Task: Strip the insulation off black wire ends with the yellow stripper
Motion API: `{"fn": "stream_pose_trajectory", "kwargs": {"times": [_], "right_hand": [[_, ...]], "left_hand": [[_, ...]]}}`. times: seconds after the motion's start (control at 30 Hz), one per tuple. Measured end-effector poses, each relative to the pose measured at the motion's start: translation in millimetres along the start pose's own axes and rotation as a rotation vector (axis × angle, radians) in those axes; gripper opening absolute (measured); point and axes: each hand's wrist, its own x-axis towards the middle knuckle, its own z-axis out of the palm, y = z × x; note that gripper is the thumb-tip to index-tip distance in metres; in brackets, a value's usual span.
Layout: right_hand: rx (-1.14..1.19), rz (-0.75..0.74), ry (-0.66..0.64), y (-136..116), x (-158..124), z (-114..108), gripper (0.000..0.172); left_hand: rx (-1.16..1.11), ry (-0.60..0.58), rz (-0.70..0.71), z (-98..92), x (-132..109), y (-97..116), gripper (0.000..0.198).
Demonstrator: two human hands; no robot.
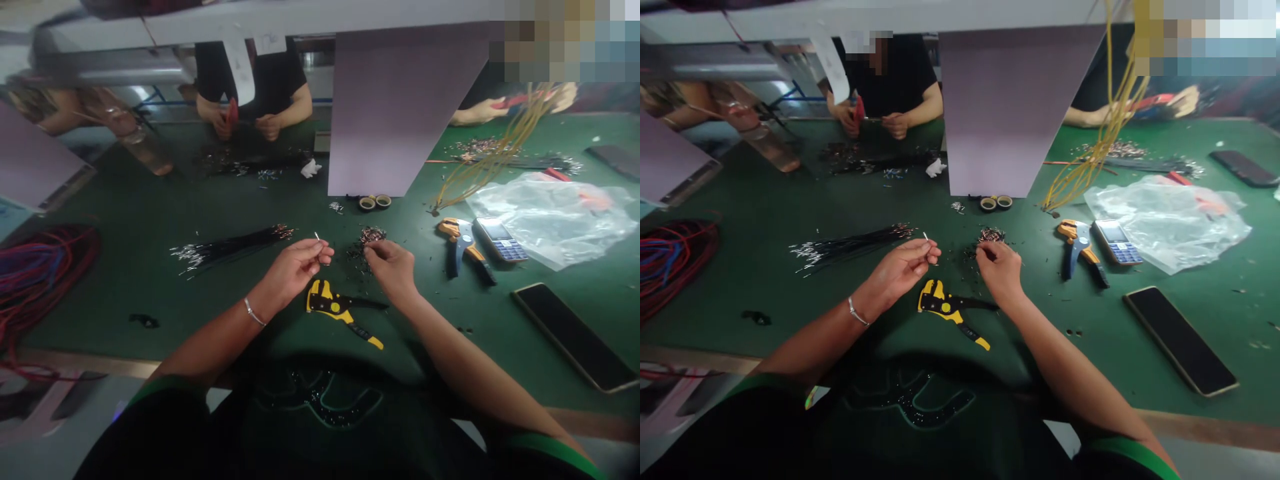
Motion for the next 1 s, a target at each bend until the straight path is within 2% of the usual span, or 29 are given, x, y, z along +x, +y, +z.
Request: {"fn": "stream_pose_trajectory", "kwargs": {"times": [0.07,0.13,0.23,0.33,0.73,0.87,1.0], "right_hand": [[0.098,0.048,-0.058,-6,-5,2,0.013],[0.271,0.119,-0.192,-14,-13,5,0.012],[0.52,0.21,-0.411,-28,-25,9,0.022],[0.627,0.246,-0.517,-37,-32,12,0.027],[0.508,0.215,-0.49,-43,-35,15,0.012],[0.541,0.25,-0.507,-43,-36,15,0.011],[0.595,0.288,-0.468,-40,-34,15,0.012]], "left_hand": [[-0.018,-0.006,0.005,0.0,0,0,0.006],[-0.036,-0.017,0.009,0.5,0,-1,0.006],[-0.062,-0.032,-0.003,2.2,-1,-2,0.007],[-0.089,-0.038,-0.038,4.6,-2,-5,0.007],[-0.159,-0.095,-0.088,9.0,-6,-13,0.01],[-0.119,-0.138,-0.042,8.7,-9,-14,0.011],[-0.017,-0.144,0.05,7.0,-9,-13,0.011]]}}
